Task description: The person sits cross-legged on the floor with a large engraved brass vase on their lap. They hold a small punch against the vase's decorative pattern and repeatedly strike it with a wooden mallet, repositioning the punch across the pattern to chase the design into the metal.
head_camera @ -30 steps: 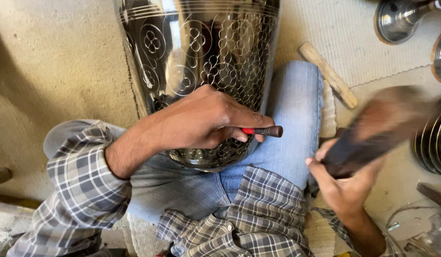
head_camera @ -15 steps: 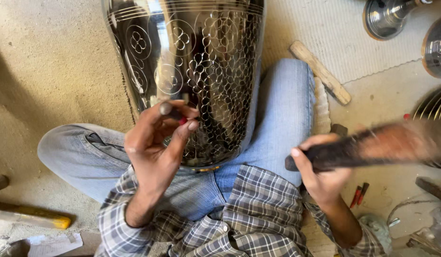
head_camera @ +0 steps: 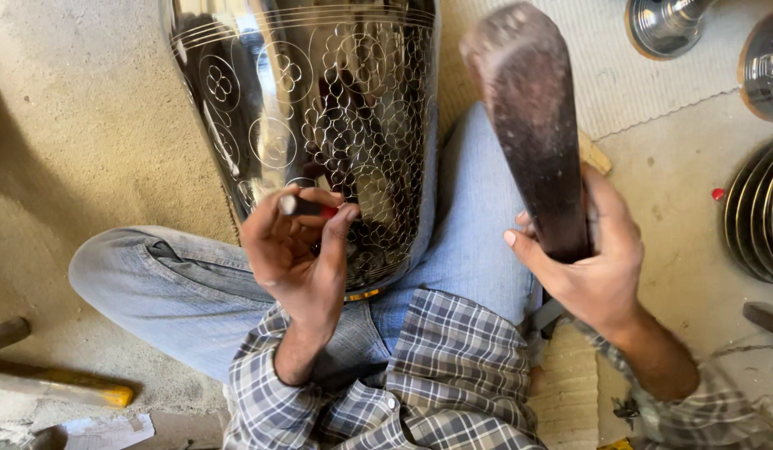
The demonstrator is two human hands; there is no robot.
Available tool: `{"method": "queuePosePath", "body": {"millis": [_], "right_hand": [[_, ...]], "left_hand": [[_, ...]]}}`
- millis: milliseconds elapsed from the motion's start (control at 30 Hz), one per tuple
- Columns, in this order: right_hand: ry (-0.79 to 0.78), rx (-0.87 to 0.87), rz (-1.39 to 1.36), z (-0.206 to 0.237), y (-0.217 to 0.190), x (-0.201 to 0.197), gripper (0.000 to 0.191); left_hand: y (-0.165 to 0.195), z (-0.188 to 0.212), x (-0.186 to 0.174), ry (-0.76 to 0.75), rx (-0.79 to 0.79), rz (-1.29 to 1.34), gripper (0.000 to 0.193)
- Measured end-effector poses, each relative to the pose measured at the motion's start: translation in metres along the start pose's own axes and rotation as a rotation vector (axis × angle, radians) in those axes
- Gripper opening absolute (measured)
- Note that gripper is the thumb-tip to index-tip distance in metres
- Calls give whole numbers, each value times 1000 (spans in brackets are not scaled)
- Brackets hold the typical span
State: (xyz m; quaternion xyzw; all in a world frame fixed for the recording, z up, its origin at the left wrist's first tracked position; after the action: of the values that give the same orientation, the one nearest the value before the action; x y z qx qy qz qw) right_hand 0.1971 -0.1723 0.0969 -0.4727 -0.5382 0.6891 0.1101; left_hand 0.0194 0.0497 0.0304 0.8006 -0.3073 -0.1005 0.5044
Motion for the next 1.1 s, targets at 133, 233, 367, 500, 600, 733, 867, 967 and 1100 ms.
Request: {"method": "queuePosePath", "body": {"millis": [133, 233, 367, 500, 600, 733, 867, 967, 1100], "right_hand": [[-132, -371, 286, -29, -36, 0, 86], [-232, -464, 509, -49, -54, 5, 88], [-284, -516, 519, -67, -103, -2, 92], [-347, -666, 807, -74, -142, 7, 86], [-409, -676, 854, -81, -147, 15, 79], [-478, -580, 988, -79, -123, 10, 82], [-453, -398, 868, -77, -85, -3, 87], [-443, -336, 754, -67, -61, -10, 87], [-370, -278, 540, -55, -40, -18, 88]], "left_hand": [[-1, 5, 1, 6, 47, -38, 53], [-3, 9, -2, 30, 37, -54, 56], [-3, 14, -3, 45, 70, -45, 55], [-3, 12, -2, 5, 53, -104, 53], [2, -2, 3, -97, 133, -160, 39], [5, -13, 7, -216, -3, -319, 34], [12, -30, 17, -351, 64, -346, 39], [13, -37, 22, -425, 86, -406, 42], [10, -42, 29, -548, 135, -420, 41]]}}
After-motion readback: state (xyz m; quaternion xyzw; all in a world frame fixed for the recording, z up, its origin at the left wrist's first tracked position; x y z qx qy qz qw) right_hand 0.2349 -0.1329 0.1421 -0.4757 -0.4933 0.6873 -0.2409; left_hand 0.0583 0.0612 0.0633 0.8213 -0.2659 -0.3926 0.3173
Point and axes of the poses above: each hand's wrist, its own z-axis away from the middle knuckle, its own x-axis out of the palm, y = z × x, the point moved 7 cm from there along -z, towards the middle knuckle, and after that the axes turned 8 degrees about x, right-handed, at the moved point
